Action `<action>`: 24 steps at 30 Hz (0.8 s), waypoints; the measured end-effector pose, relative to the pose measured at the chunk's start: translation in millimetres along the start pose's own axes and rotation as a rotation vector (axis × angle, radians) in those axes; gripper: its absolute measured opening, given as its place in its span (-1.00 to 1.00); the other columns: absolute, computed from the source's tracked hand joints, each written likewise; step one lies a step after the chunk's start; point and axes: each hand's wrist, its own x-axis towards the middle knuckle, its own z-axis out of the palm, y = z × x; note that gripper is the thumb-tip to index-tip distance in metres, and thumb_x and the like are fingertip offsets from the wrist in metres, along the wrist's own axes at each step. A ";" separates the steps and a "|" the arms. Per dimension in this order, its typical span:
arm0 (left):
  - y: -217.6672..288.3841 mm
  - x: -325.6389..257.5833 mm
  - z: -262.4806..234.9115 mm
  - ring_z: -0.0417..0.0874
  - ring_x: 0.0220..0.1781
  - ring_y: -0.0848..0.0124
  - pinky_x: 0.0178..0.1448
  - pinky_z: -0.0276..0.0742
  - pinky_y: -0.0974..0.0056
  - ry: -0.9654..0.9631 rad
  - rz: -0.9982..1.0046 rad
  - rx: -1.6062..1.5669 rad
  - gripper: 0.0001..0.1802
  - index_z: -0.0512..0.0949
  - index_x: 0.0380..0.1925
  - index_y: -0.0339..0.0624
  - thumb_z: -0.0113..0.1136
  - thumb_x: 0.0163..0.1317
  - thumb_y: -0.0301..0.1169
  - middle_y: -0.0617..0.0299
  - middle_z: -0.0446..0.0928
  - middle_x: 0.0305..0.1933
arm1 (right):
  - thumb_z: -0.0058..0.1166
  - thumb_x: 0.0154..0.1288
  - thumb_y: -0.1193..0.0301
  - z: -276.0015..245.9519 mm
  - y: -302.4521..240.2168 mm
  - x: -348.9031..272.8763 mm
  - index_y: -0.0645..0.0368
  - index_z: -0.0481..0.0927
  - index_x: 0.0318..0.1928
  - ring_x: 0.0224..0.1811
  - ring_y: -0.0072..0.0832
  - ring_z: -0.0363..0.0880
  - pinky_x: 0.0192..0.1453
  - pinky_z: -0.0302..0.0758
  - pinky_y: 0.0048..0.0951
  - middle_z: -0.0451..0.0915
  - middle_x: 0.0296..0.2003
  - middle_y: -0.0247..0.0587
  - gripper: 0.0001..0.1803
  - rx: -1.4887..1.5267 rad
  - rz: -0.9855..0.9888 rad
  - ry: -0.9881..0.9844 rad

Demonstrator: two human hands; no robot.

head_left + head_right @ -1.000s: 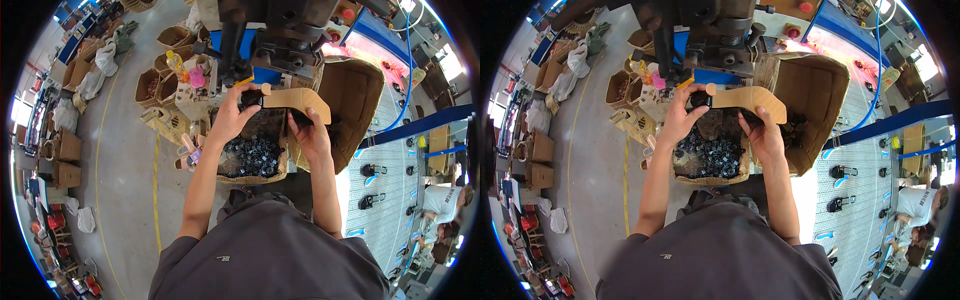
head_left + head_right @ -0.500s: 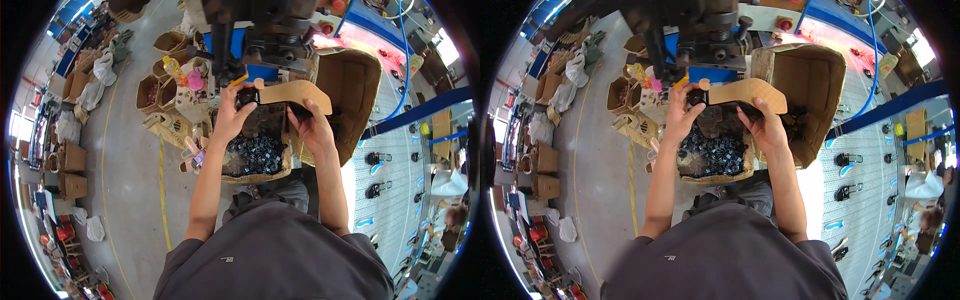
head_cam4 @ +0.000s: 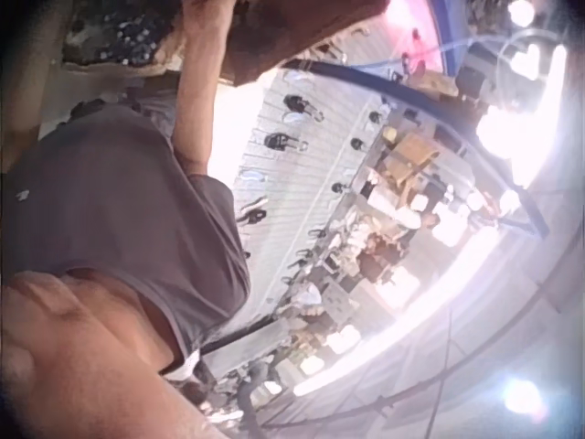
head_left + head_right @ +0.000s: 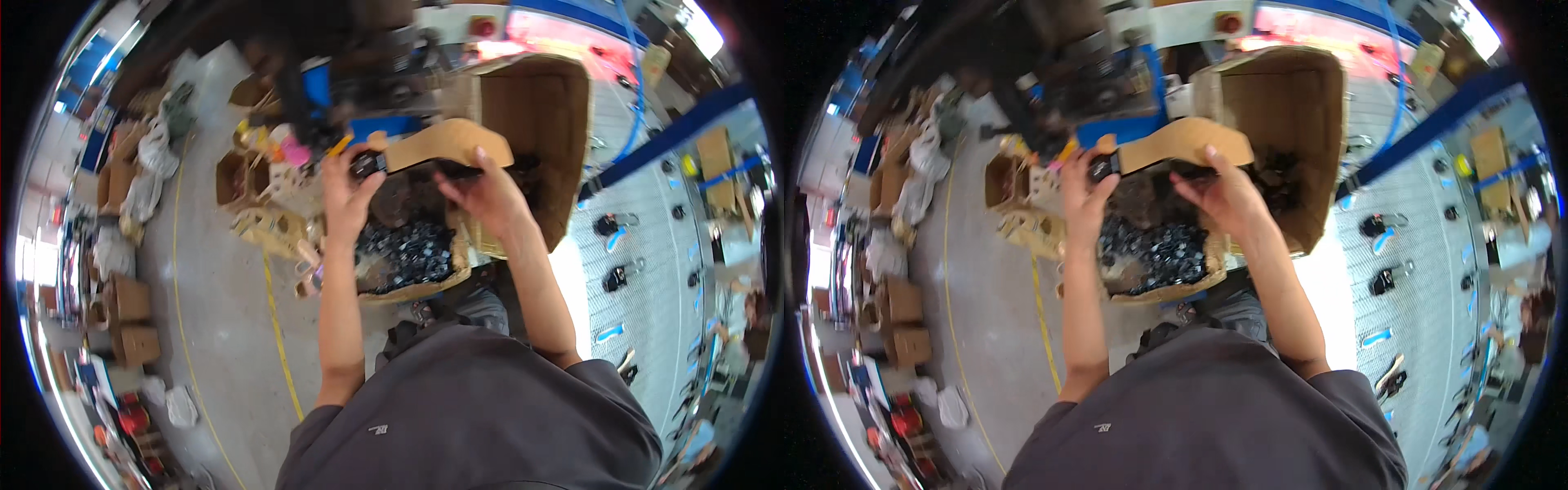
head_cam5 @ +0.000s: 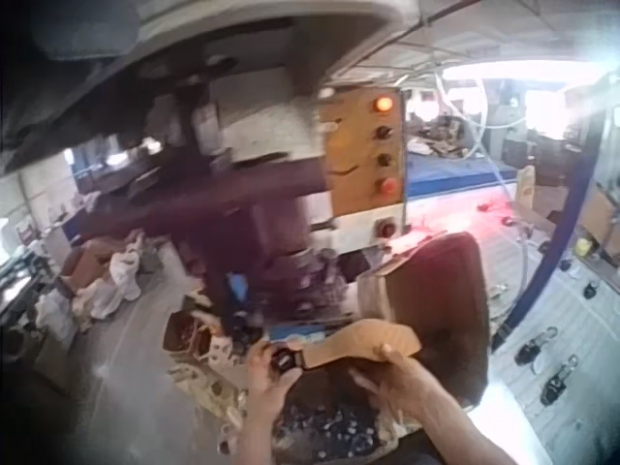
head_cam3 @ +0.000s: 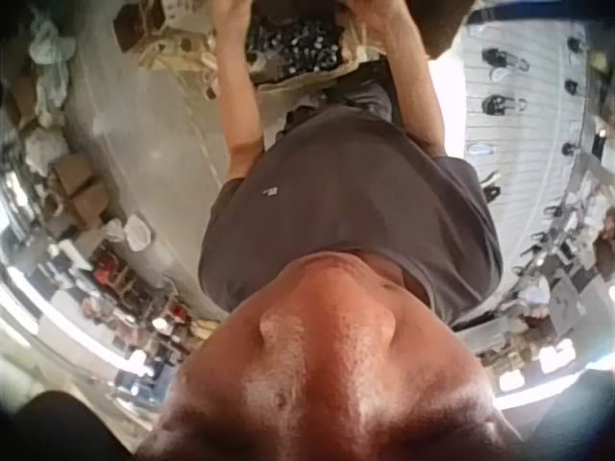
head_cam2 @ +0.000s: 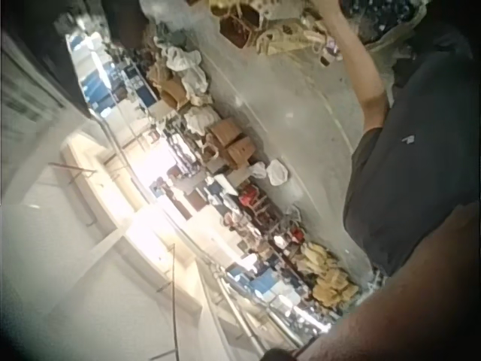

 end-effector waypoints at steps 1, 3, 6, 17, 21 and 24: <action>-18.3 1.9 5.4 0.30 0.41 0.26 0.48 0.18 0.17 -0.021 0.042 0.149 -0.20 0.24 0.34 -0.30 0.40 0.15 -0.36 0.09 0.26 0.35 | -0.06 0.54 0.10 -15.1 -9.6 -3.5 0.25 0.36 0.24 -0.01 -0.10 0.65 0.13 0.64 -0.10 0.62 -0.04 0.01 -0.49 -0.022 -0.010 0.069; -21.7 35.4 27.9 0.53 0.23 0.24 0.41 0.29 0.14 0.071 0.022 -0.048 -0.44 0.51 0.14 -0.33 0.36 0.09 -0.46 0.04 0.55 0.19 | -0.07 0.54 0.11 -40.3 -12.9 19.2 0.22 0.46 0.15 -0.17 -0.16 0.68 -0.01 0.63 -0.14 0.68 -0.25 0.01 -0.55 -0.040 -0.141 0.105; -20.2 40.8 33.7 0.28 0.44 0.19 0.49 0.17 0.11 0.044 -0.092 0.346 -0.34 0.36 0.32 -0.26 0.24 0.18 -0.41 0.03 0.36 0.35 | 0.02 0.45 0.22 -69.7 -24.1 10.5 0.12 0.54 -0.07 -0.24 -0.38 0.69 -0.16 0.62 -0.36 0.67 -0.33 -0.15 -0.76 -0.087 -0.214 0.055; -97.2 49.3 233.8 0.33 0.36 0.19 0.42 0.23 0.10 -0.441 0.141 0.416 -0.41 0.39 0.26 -0.26 0.24 0.21 -0.39 0.04 0.40 0.28 | 0.06 0.38 0.28 -189.0 63.8 78.9 0.11 0.61 -0.24 -0.55 -0.56 0.52 -0.55 0.42 -0.45 0.50 -0.55 -0.43 -0.82 -0.563 -0.201 0.086; -97.8 47.5 236.5 0.35 0.33 0.18 0.39 0.25 0.10 -0.470 0.129 0.418 -0.43 0.41 0.24 -0.26 0.23 0.22 -0.38 0.04 0.41 0.25 | 0.06 0.34 0.32 -218.7 44.8 41.0 0.13 0.63 -0.35 -0.60 -0.58 0.48 -0.58 0.38 -0.47 0.45 -0.63 -0.44 -0.81 -0.536 -0.207 0.240; -98.2 52.5 235.1 0.36 0.30 0.18 0.37 0.27 0.10 -0.473 0.132 0.418 -0.45 0.41 0.22 -0.26 0.23 0.23 -0.38 0.04 0.42 0.24 | 0.07 0.25 0.35 -224.8 17.9 42.1 0.15 0.62 -0.47 -0.67 -0.58 0.44 -0.61 0.31 -0.47 0.41 -0.69 -0.46 -0.80 -0.440 -0.320 0.258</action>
